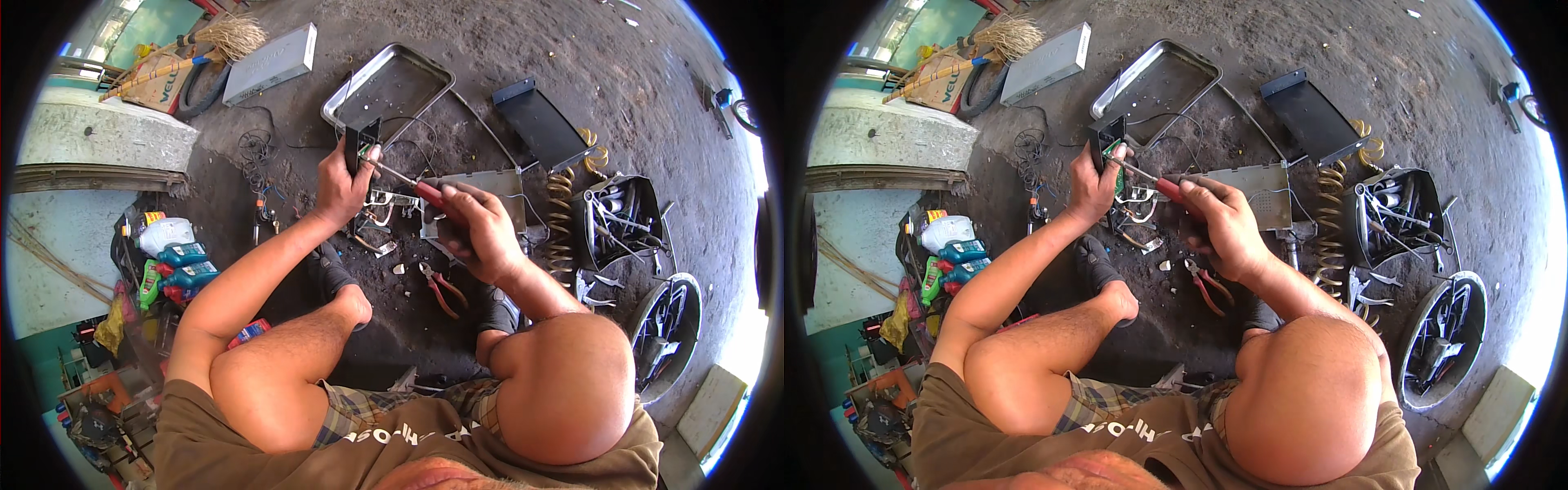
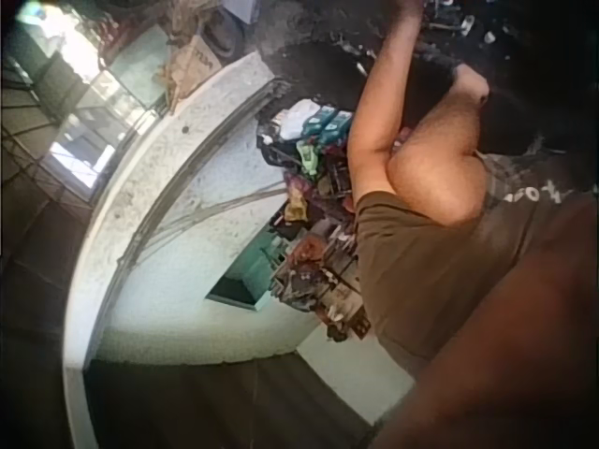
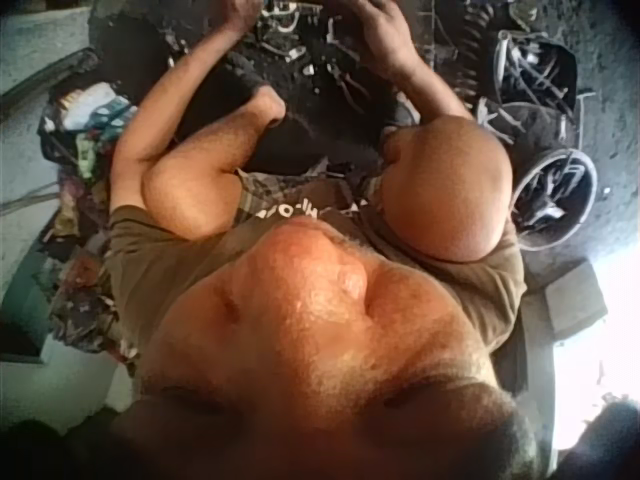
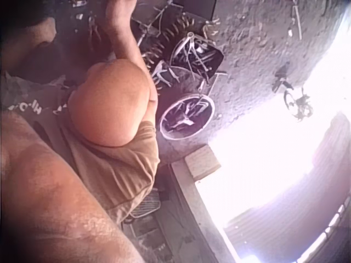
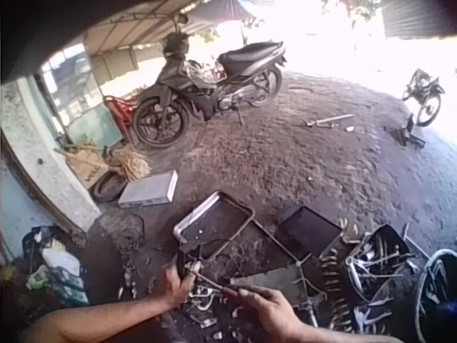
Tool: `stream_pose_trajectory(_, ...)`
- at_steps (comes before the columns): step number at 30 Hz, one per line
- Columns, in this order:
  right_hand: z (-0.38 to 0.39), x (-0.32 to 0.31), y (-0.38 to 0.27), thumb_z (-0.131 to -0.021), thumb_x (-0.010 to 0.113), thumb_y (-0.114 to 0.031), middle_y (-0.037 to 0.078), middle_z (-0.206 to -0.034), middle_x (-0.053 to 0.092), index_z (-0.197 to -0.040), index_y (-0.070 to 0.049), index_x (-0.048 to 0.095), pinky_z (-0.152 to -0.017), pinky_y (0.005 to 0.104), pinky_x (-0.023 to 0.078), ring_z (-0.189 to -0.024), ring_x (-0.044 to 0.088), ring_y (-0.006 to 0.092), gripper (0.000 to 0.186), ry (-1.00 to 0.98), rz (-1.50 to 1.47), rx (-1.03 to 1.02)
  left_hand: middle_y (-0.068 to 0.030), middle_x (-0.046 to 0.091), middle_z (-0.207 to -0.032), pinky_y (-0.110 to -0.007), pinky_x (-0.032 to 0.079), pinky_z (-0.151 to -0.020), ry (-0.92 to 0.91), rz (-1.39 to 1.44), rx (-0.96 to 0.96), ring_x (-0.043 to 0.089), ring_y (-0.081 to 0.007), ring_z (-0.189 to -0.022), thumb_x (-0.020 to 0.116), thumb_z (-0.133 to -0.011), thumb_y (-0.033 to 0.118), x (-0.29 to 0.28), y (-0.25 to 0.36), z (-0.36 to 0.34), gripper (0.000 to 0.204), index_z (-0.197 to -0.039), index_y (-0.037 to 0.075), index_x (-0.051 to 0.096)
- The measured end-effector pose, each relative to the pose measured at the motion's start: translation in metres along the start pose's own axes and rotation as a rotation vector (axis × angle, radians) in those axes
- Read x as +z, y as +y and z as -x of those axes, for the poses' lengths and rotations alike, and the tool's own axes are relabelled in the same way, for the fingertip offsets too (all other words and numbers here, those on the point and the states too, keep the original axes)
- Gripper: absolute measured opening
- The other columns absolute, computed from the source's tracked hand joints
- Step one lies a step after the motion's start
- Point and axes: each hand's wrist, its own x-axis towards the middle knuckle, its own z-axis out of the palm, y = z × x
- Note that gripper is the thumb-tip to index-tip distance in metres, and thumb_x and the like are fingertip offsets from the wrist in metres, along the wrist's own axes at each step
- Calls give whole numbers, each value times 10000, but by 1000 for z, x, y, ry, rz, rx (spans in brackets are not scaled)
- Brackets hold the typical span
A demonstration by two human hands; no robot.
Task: The person sits on the floor and uses a screwdriver to remove screws from a circuit board inside a black plastic housing. They remove the board, inspect it, and then reassemble the device by placing the board back and closing the metal casing.
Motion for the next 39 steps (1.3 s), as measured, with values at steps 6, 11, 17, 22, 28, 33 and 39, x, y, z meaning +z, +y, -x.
stream_pose_trajectory(6,-10,-3,12,-1056,690,-137,16,-921,706,-1360,-1,692,-643,388,537,-755,636,144,333,30,1005,-735,-79,698,-751,-354,554,-608,-32,32,6,734,-191,-658,691,-1073,285,-2,6,-4,293,-1138,2,656)
stream_pose_trajectory(11,-4,7,0,-1034,723,-170,41,-996,714,-1431,-43,647,-661,367,535,-773,636,123,424,82,1008,-712,-80,689,-736,-347,550,-583,-9,36,-7,729,-179,-631,684,-1078,290,-2,6,-4,306,-1136,-8,656)
stream_pose_trajectory(17,-16,-6,0,-1082,675,-251,46,-953,662,-1349,-2,611,-583,250,470,-724,585,70,370,46,812,-423,-58,668,-713,-344,559,-567,25,49,-86,724,-167,-624,692,-1074,298,2,10,3,324,-1173,-9,659)
stream_pose_trajectory(22,-14,-2,0,-1035,742,-184,79,-996,711,-1209,16,650,-725,271,552,-828,667,97,281,157,784,-434,-58,672,-722,-349,564,-559,5,69,-152,723,-169,-620,684,-1078,312,1,7,11,347,-1199,-12,658)
stream_pose_trajectory(28,-15,-6,10,-1017,765,-168,87,-1003,716,-1182,4,659,-740,274,550,-813,653,92,262,160,707,-482,-76,707,-754,-354,558,-565,11,76,-218,728,-183,-621,683,-1073,306,7,5,17,320,-1154,-3,656)
stream_pose_trajectory(33,-12,-8,5,-1020,763,-169,70,-966,709,-1202,-27,665,-705,283,540,-790,640,88,251,195,755,-362,-88,718,-759,-359,558,-570,21,26,-182,729,-185,-622,692,-1064,288,5,-2,22,296,-1137,3,657)
stream_pose_trajectory(39,-16,-14,11,-1028,759,-152,40,-936,696,-1237,-11,671,-730,282,544,-852,649,76,266,153,615,-387,-101,724,-762,-375,550,-595,12,12,-224,727,-202,-642,697,-1059,280,6,3,20,286,-1125,4,657)
